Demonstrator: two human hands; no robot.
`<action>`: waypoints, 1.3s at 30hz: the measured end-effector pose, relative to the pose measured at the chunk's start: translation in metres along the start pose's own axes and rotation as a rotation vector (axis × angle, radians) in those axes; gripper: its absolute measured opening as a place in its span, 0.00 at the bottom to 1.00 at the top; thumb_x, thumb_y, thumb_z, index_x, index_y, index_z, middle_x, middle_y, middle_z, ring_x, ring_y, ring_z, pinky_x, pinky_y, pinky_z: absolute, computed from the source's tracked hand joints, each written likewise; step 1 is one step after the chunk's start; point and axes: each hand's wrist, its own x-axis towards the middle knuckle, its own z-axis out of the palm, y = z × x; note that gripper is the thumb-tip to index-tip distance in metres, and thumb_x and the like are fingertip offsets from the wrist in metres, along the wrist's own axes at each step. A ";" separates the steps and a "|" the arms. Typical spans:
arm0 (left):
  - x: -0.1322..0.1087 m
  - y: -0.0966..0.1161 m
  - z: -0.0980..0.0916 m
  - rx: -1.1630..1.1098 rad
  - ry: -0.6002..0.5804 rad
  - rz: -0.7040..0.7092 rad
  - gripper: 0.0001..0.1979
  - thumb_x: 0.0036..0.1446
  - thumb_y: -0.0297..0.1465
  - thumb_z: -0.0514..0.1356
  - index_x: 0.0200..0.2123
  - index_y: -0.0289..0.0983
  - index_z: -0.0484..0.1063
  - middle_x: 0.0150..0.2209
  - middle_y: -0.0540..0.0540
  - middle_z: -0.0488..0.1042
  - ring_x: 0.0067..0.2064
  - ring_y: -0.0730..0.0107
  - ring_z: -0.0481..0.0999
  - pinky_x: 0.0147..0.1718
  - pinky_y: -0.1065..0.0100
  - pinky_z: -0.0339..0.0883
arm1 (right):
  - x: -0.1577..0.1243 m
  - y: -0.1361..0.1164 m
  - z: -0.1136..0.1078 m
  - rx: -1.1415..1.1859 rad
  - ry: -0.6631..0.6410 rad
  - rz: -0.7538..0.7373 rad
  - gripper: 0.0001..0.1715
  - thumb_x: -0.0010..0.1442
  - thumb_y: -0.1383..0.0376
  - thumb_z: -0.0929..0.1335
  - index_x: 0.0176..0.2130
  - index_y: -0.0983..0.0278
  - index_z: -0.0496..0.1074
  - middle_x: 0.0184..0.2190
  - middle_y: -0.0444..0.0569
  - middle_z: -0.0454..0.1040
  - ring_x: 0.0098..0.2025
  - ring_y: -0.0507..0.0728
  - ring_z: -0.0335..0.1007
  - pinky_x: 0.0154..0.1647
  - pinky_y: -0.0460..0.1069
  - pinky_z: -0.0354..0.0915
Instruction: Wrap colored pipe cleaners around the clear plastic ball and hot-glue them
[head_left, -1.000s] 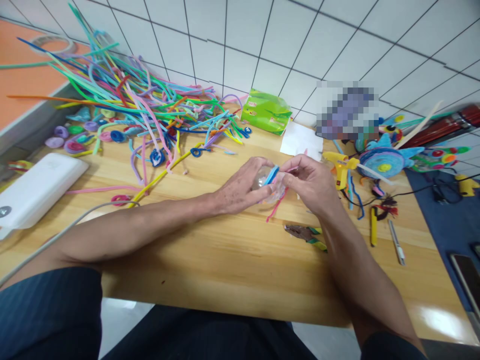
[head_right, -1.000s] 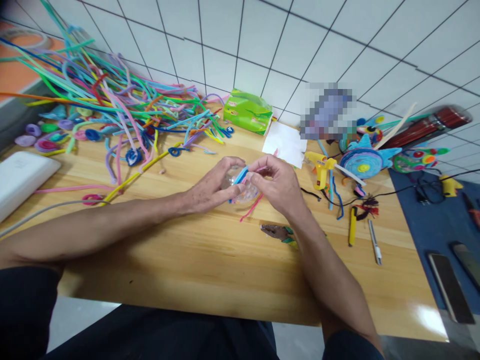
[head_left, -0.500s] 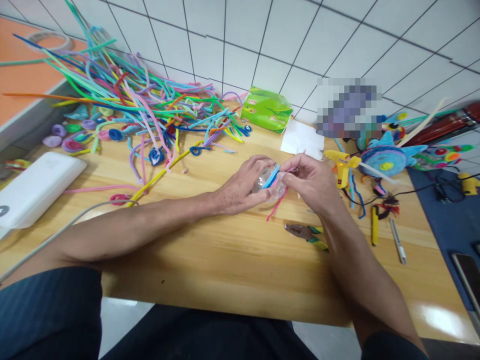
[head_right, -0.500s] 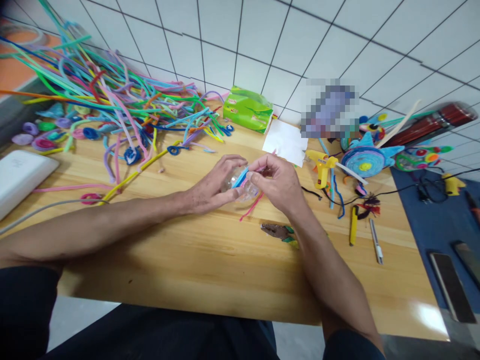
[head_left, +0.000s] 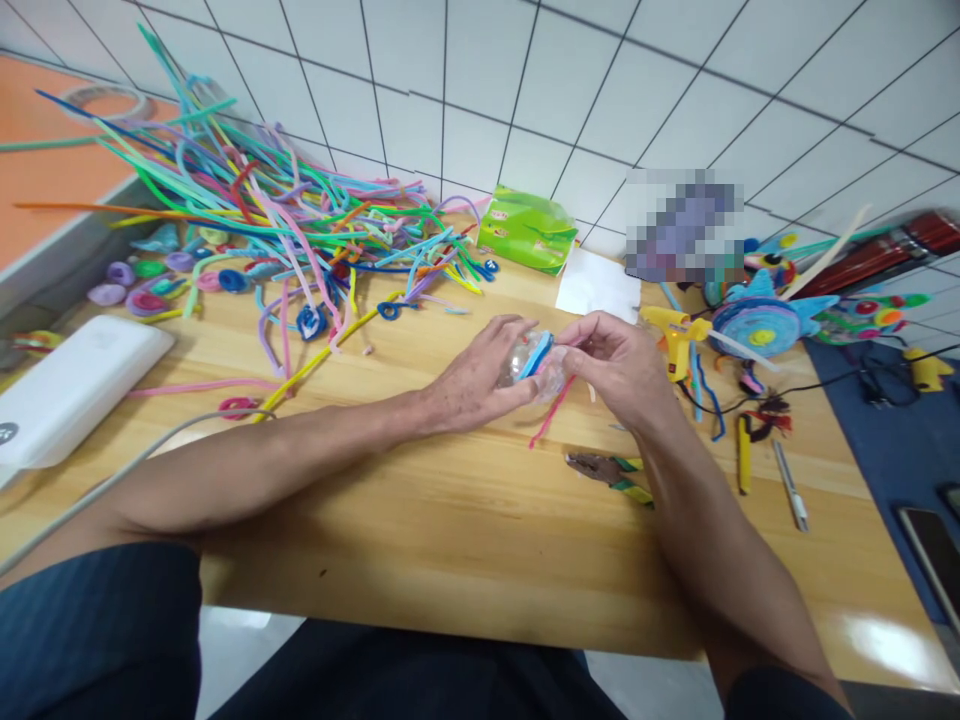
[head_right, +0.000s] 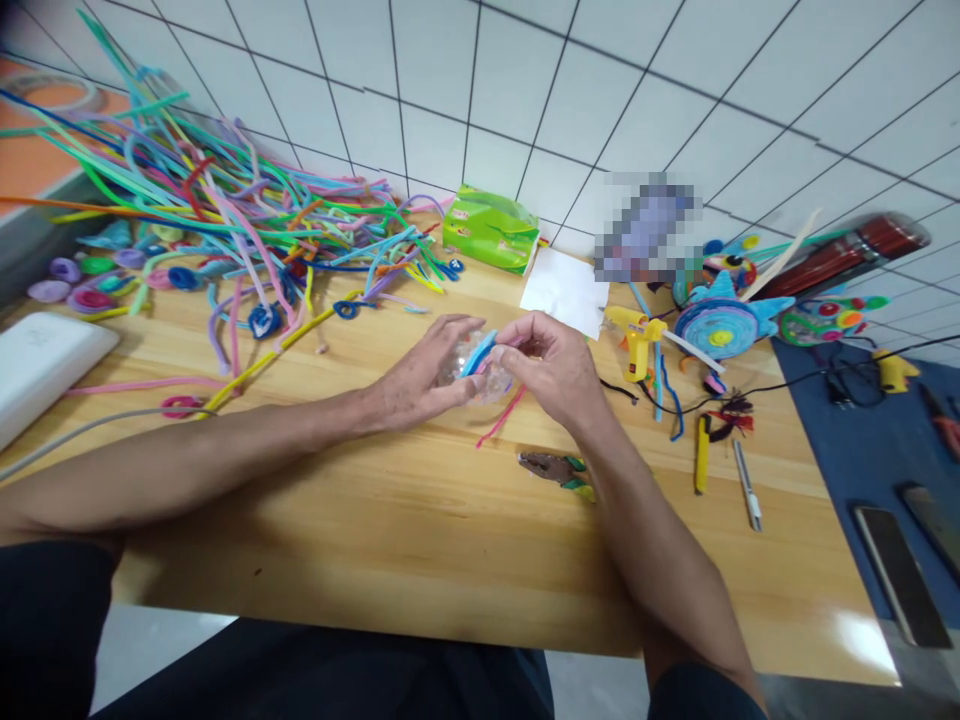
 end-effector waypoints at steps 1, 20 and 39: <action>0.000 -0.002 0.001 -0.007 0.002 0.020 0.35 0.72 0.48 0.64 0.74 0.37 0.66 0.70 0.29 0.73 0.74 0.40 0.73 0.76 0.34 0.70 | 0.000 0.000 0.000 0.009 -0.002 -0.001 0.13 0.50 0.59 0.82 0.33 0.59 0.80 0.28 0.43 0.82 0.29 0.54 0.75 0.34 0.51 0.74; 0.001 0.003 -0.001 -0.021 0.000 0.032 0.26 0.74 0.46 0.62 0.67 0.40 0.67 0.64 0.34 0.77 0.67 0.47 0.77 0.70 0.43 0.75 | -0.004 -0.002 0.007 -0.074 0.027 -0.022 0.09 0.51 0.60 0.80 0.32 0.59 0.81 0.27 0.44 0.82 0.28 0.54 0.73 0.32 0.51 0.70; -0.001 -0.002 0.002 -0.027 0.021 -0.002 0.29 0.74 0.49 0.63 0.69 0.41 0.66 0.67 0.34 0.75 0.70 0.45 0.75 0.73 0.40 0.72 | -0.003 -0.001 0.002 -0.047 -0.030 0.013 0.09 0.51 0.60 0.82 0.32 0.59 0.82 0.29 0.45 0.84 0.30 0.54 0.76 0.34 0.50 0.73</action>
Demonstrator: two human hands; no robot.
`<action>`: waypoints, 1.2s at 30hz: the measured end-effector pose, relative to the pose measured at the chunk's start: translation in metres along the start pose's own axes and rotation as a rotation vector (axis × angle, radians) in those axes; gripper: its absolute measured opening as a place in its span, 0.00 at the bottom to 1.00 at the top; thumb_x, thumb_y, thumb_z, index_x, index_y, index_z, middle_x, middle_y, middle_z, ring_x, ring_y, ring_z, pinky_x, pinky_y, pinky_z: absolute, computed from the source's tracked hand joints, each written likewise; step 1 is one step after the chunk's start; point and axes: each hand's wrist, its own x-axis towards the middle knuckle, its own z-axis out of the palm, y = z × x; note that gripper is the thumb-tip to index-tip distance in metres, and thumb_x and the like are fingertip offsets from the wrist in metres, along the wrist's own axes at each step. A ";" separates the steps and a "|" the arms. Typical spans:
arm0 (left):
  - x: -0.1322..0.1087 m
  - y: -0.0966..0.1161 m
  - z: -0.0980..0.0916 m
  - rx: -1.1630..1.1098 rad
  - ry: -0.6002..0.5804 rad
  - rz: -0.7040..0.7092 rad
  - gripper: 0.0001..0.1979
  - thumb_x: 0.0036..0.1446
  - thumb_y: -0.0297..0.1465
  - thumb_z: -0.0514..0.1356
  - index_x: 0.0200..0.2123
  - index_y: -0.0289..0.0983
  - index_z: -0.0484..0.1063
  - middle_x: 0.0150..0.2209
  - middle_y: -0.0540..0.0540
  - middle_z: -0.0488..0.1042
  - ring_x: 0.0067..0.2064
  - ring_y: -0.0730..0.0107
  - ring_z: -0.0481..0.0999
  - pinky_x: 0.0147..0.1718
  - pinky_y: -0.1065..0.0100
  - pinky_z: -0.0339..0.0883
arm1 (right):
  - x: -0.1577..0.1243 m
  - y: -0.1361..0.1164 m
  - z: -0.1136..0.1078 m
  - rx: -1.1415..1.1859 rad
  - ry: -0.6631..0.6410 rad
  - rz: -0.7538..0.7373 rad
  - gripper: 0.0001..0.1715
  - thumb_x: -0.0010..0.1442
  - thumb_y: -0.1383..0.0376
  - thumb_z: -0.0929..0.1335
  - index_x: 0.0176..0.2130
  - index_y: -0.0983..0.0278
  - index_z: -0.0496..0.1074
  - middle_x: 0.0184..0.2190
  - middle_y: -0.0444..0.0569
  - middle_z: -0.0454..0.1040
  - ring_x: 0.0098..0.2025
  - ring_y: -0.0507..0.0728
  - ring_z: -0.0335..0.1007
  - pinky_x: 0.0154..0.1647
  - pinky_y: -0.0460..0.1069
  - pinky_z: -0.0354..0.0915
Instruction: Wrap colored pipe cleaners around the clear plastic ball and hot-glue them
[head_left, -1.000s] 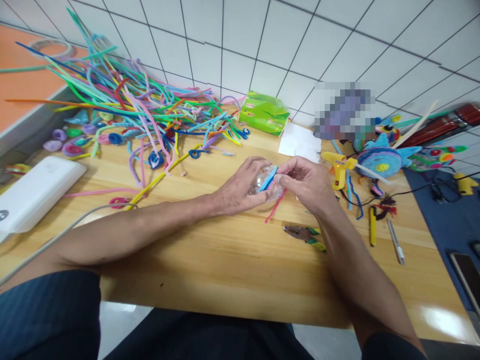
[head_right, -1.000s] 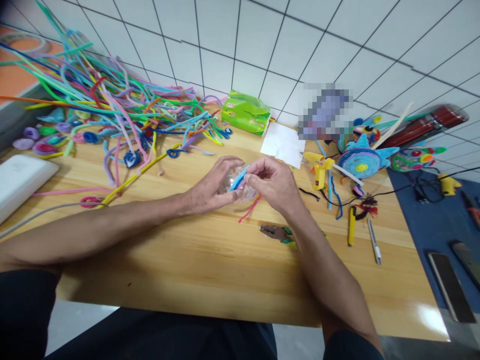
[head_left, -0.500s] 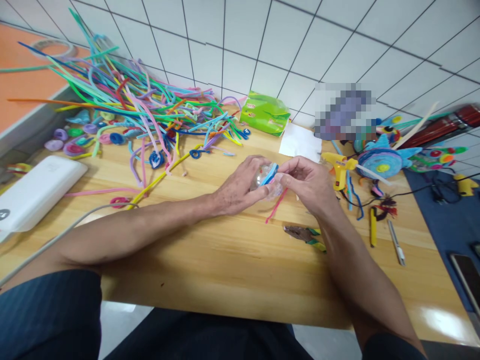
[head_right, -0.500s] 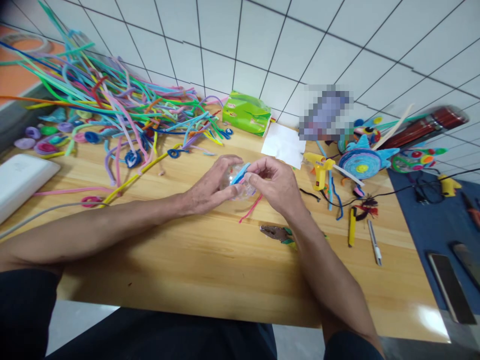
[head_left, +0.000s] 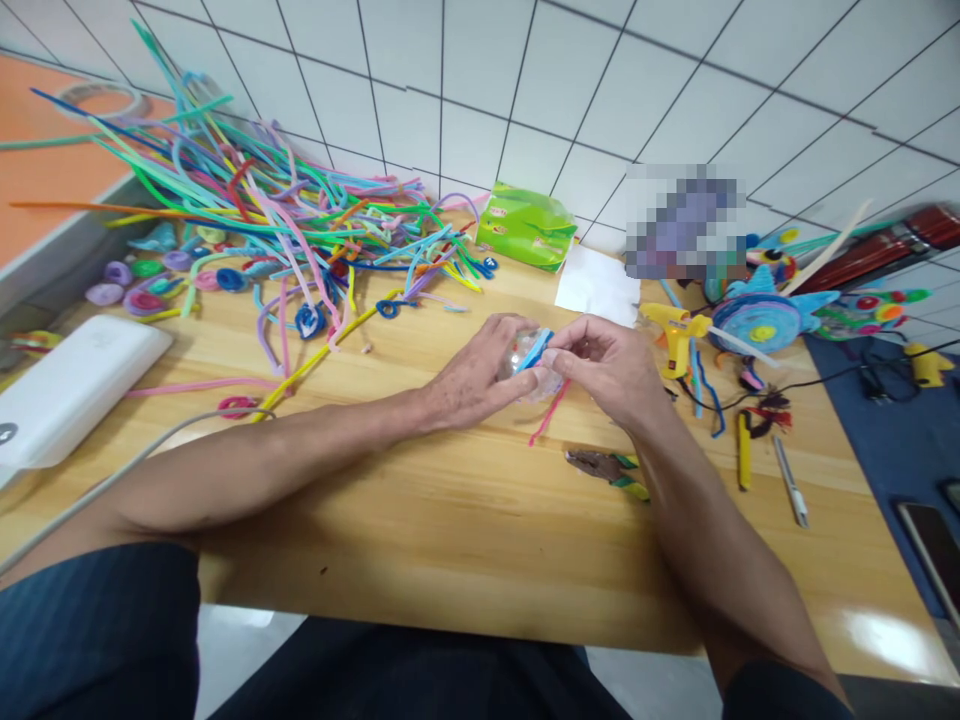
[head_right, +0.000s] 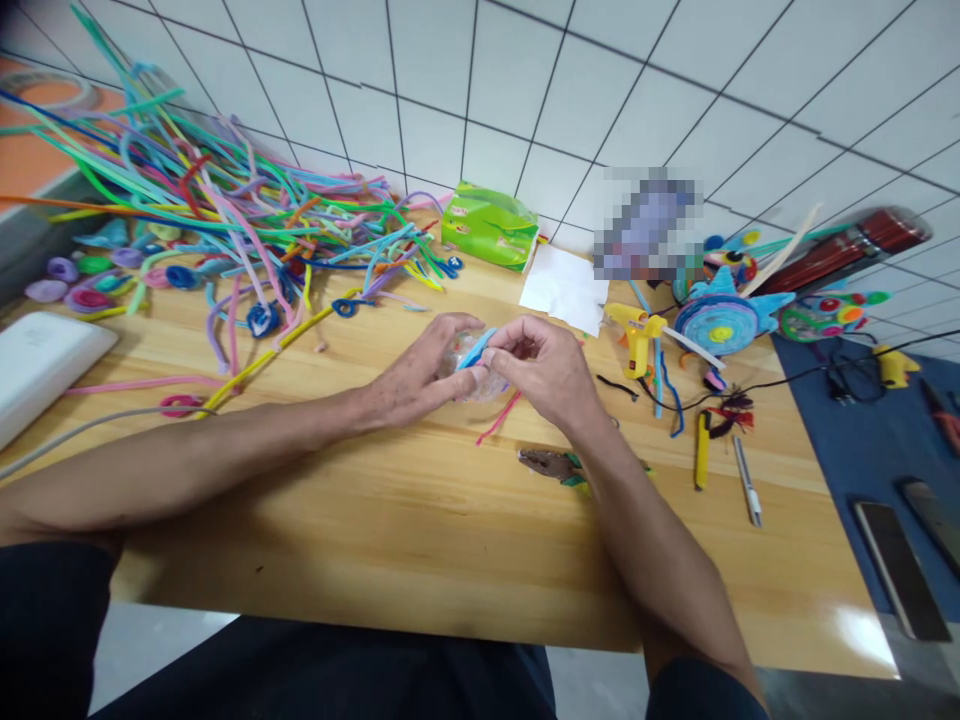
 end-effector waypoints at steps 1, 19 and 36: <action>0.000 0.001 -0.001 -0.002 -0.003 -0.009 0.28 0.74 0.48 0.63 0.69 0.40 0.67 0.66 0.34 0.76 0.69 0.46 0.76 0.73 0.42 0.73 | 0.001 0.000 -0.002 0.019 -0.019 0.002 0.10 0.52 0.60 0.82 0.34 0.59 0.83 0.31 0.45 0.85 0.31 0.54 0.77 0.35 0.50 0.74; -0.002 -0.009 0.001 0.008 -0.005 0.110 0.32 0.76 0.47 0.62 0.75 0.41 0.62 0.72 0.31 0.71 0.76 0.43 0.70 0.77 0.36 0.68 | 0.004 0.004 -0.008 -0.022 -0.030 -0.026 0.15 0.54 0.56 0.84 0.32 0.59 0.82 0.28 0.44 0.82 0.29 0.54 0.74 0.35 0.51 0.74; -0.003 -0.004 0.000 -0.071 0.023 0.026 0.27 0.73 0.43 0.65 0.69 0.41 0.66 0.66 0.36 0.76 0.69 0.49 0.77 0.71 0.47 0.75 | 0.005 0.006 -0.013 0.053 -0.082 0.005 0.19 0.54 0.53 0.86 0.36 0.59 0.83 0.33 0.47 0.85 0.34 0.56 0.81 0.40 0.53 0.80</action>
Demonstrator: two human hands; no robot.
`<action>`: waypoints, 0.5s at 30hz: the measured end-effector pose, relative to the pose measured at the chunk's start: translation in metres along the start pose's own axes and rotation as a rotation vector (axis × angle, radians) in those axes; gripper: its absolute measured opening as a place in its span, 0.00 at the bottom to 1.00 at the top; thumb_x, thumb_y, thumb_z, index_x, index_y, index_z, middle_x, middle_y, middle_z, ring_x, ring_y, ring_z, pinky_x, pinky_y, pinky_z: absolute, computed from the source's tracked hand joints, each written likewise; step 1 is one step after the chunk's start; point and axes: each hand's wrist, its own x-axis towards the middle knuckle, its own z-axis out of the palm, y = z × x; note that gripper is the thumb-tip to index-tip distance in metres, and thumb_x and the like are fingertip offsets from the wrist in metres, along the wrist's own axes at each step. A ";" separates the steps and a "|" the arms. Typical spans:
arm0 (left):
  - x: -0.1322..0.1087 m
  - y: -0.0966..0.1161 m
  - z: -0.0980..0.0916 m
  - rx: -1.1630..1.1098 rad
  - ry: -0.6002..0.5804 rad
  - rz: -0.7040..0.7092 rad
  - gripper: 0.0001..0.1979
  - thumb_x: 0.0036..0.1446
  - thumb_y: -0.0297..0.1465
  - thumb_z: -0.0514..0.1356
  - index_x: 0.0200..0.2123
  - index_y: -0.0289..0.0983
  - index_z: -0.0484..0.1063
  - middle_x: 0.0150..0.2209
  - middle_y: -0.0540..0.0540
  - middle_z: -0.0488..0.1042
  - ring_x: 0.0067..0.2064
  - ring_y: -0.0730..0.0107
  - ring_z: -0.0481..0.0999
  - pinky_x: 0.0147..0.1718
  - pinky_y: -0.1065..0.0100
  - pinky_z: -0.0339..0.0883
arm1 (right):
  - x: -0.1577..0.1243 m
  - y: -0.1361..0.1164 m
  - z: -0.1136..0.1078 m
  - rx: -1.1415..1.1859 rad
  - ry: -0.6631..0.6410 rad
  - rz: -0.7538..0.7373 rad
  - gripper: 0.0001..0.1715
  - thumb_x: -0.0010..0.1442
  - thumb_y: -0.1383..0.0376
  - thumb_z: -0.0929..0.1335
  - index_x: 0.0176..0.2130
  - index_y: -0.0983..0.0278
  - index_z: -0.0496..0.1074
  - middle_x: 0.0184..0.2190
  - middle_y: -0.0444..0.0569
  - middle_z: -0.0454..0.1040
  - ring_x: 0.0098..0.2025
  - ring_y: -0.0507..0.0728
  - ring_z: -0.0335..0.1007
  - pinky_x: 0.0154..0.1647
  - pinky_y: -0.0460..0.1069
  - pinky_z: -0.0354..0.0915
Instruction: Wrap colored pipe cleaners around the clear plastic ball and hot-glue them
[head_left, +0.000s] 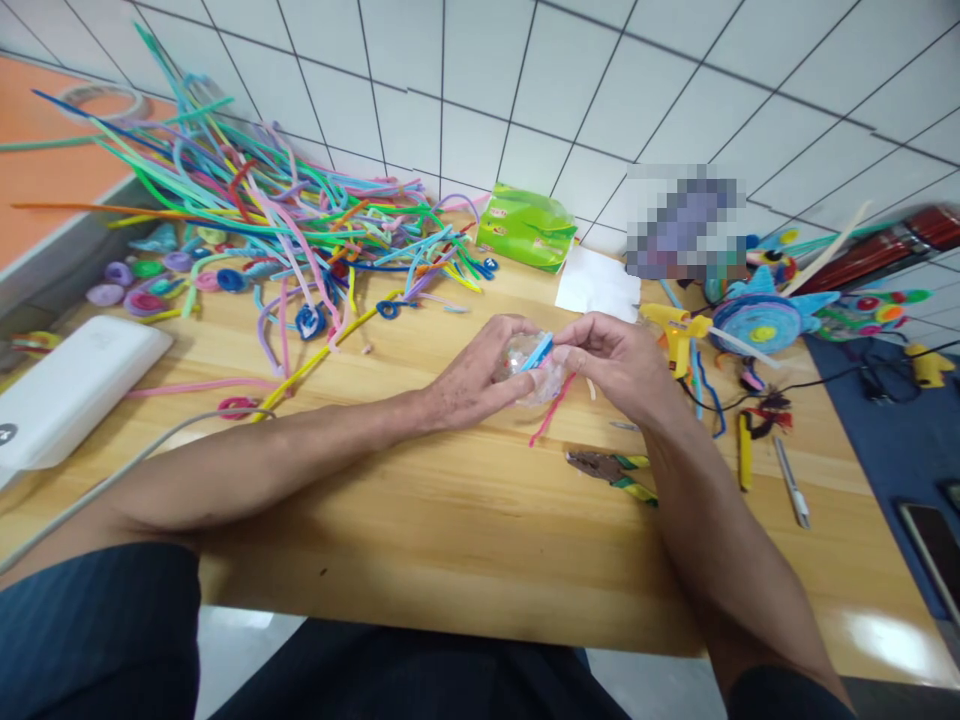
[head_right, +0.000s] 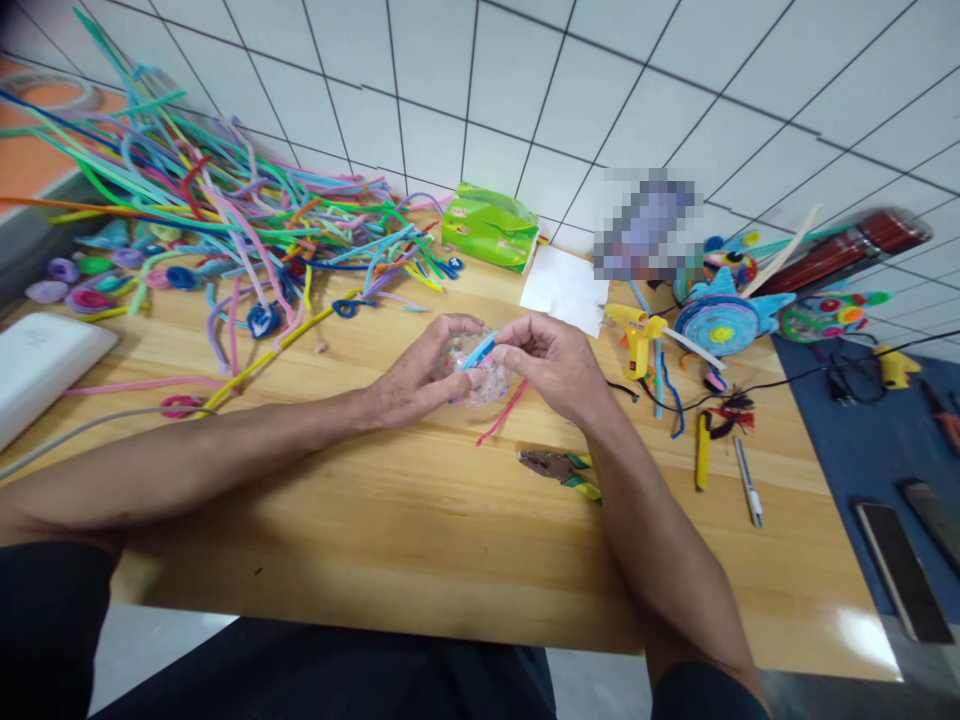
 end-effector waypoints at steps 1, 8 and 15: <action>0.000 -0.002 0.000 0.003 0.001 0.015 0.28 0.73 0.43 0.65 0.69 0.41 0.66 0.67 0.36 0.75 0.70 0.48 0.77 0.72 0.46 0.74 | 0.000 0.000 0.000 -0.006 -0.001 0.005 0.20 0.54 0.53 0.86 0.36 0.60 0.82 0.32 0.47 0.85 0.34 0.56 0.81 0.39 0.53 0.80; 0.002 -0.007 -0.001 0.054 -0.011 0.103 0.32 0.75 0.49 0.65 0.73 0.40 0.65 0.70 0.33 0.73 0.74 0.46 0.73 0.76 0.42 0.71 | -0.002 -0.004 0.005 -0.013 0.015 -0.004 0.17 0.54 0.55 0.85 0.34 0.59 0.81 0.30 0.46 0.83 0.31 0.56 0.78 0.37 0.53 0.78; 0.004 0.004 -0.002 0.043 0.006 0.027 0.26 0.75 0.48 0.64 0.66 0.41 0.68 0.62 0.37 0.77 0.64 0.50 0.79 0.67 0.46 0.78 | -0.002 -0.001 0.008 0.000 0.003 0.000 0.18 0.53 0.56 0.85 0.35 0.59 0.80 0.31 0.45 0.83 0.31 0.54 0.76 0.34 0.50 0.75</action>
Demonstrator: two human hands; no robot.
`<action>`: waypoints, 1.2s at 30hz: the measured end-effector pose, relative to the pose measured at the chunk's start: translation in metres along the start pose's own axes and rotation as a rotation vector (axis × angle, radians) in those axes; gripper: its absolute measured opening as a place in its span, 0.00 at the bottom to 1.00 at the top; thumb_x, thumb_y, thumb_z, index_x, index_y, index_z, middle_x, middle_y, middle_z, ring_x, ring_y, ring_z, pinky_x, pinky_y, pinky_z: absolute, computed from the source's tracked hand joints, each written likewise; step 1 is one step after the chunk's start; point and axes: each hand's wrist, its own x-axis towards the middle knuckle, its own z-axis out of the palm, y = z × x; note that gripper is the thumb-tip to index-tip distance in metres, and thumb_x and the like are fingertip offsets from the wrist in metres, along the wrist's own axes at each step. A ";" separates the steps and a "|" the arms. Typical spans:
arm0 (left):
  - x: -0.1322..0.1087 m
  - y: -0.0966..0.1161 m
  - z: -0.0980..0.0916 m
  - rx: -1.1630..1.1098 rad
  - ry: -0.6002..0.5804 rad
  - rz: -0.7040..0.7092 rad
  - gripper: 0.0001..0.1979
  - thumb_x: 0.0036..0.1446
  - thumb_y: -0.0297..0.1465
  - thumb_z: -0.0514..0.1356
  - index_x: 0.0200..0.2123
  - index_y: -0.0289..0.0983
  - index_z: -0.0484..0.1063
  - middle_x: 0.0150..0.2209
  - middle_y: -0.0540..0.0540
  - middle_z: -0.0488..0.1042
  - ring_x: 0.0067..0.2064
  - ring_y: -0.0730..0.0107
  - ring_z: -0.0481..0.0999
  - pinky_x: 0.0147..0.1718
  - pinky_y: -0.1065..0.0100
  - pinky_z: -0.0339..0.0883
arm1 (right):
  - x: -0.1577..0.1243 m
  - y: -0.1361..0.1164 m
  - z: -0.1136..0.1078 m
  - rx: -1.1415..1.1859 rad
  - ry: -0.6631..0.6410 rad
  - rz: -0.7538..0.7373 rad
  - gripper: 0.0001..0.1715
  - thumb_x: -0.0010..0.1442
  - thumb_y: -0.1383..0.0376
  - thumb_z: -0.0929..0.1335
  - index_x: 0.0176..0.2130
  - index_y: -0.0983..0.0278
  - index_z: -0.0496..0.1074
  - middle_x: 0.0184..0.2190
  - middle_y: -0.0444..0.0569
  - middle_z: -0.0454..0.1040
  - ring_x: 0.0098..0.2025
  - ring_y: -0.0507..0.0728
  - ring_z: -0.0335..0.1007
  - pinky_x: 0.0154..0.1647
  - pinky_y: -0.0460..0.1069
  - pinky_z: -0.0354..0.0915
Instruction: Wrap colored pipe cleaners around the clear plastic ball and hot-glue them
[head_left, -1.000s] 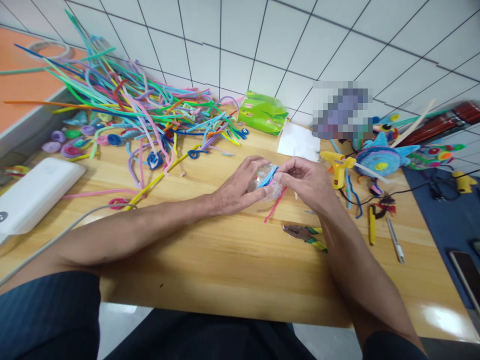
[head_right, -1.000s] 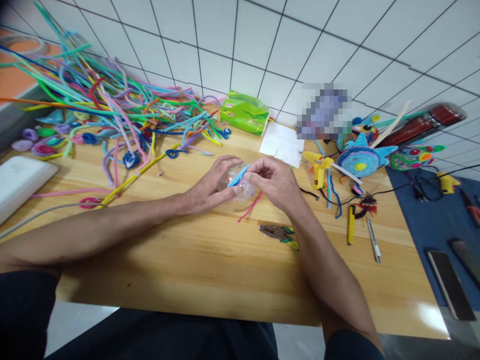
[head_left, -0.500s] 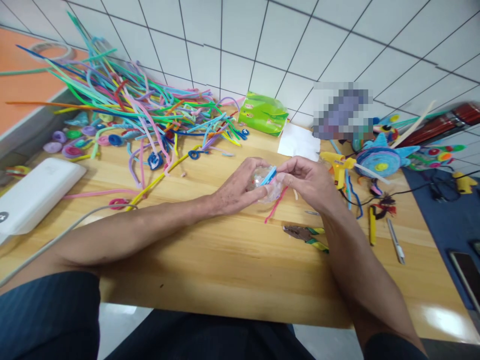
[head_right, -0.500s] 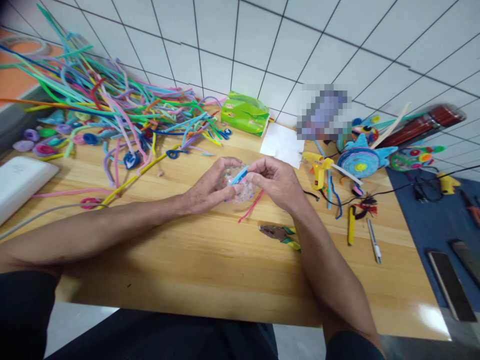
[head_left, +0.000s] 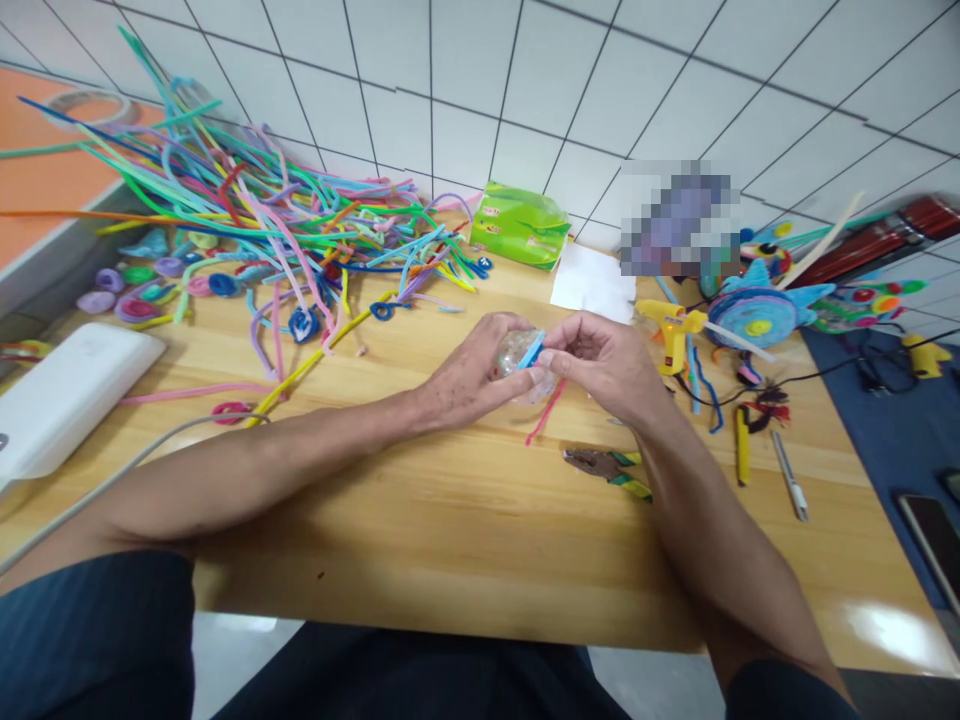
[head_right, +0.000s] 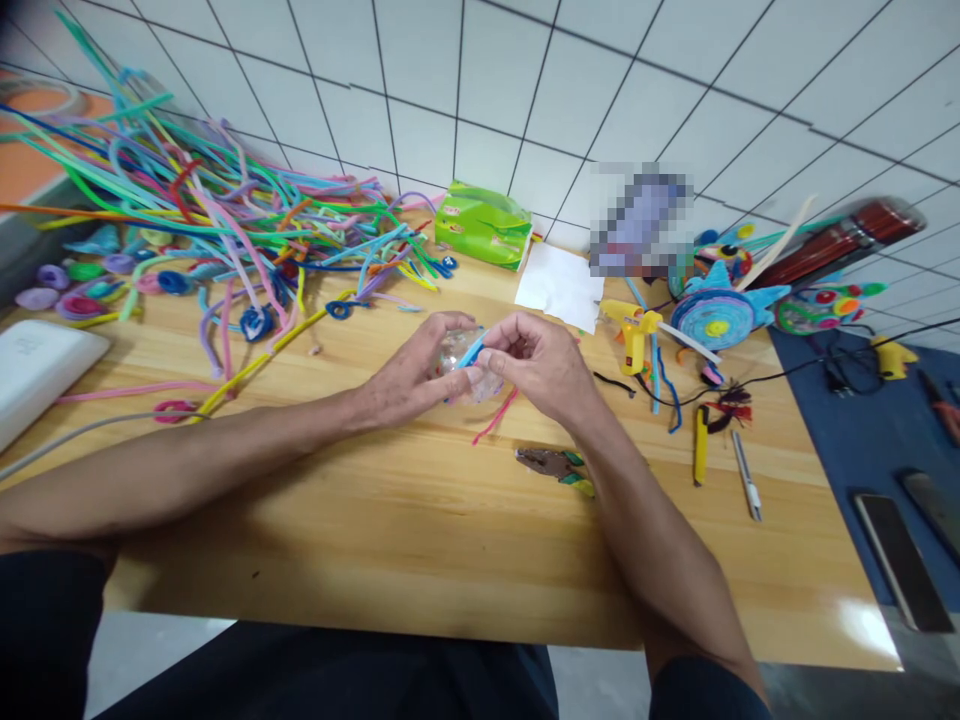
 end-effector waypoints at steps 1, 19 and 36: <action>0.000 0.001 0.000 -0.004 -0.006 -0.015 0.25 0.76 0.47 0.64 0.66 0.41 0.68 0.61 0.37 0.78 0.63 0.51 0.80 0.67 0.47 0.78 | 0.000 0.000 0.000 0.001 0.002 -0.003 0.19 0.52 0.56 0.86 0.36 0.59 0.80 0.31 0.44 0.83 0.31 0.54 0.76 0.34 0.50 0.74; -0.003 -0.013 0.003 0.092 0.027 0.134 0.29 0.76 0.43 0.64 0.73 0.41 0.64 0.68 0.33 0.75 0.71 0.47 0.75 0.72 0.41 0.73 | 0.003 0.003 0.000 -0.011 0.010 0.039 0.26 0.50 0.53 0.87 0.38 0.59 0.78 0.31 0.43 0.79 0.32 0.55 0.74 0.35 0.51 0.74; -0.002 -0.003 0.004 0.051 0.039 0.037 0.29 0.75 0.51 0.65 0.68 0.41 0.67 0.64 0.35 0.76 0.68 0.46 0.76 0.70 0.41 0.75 | 0.002 0.001 0.002 0.034 0.004 0.059 0.25 0.49 0.52 0.88 0.36 0.58 0.79 0.32 0.44 0.82 0.33 0.55 0.77 0.38 0.53 0.77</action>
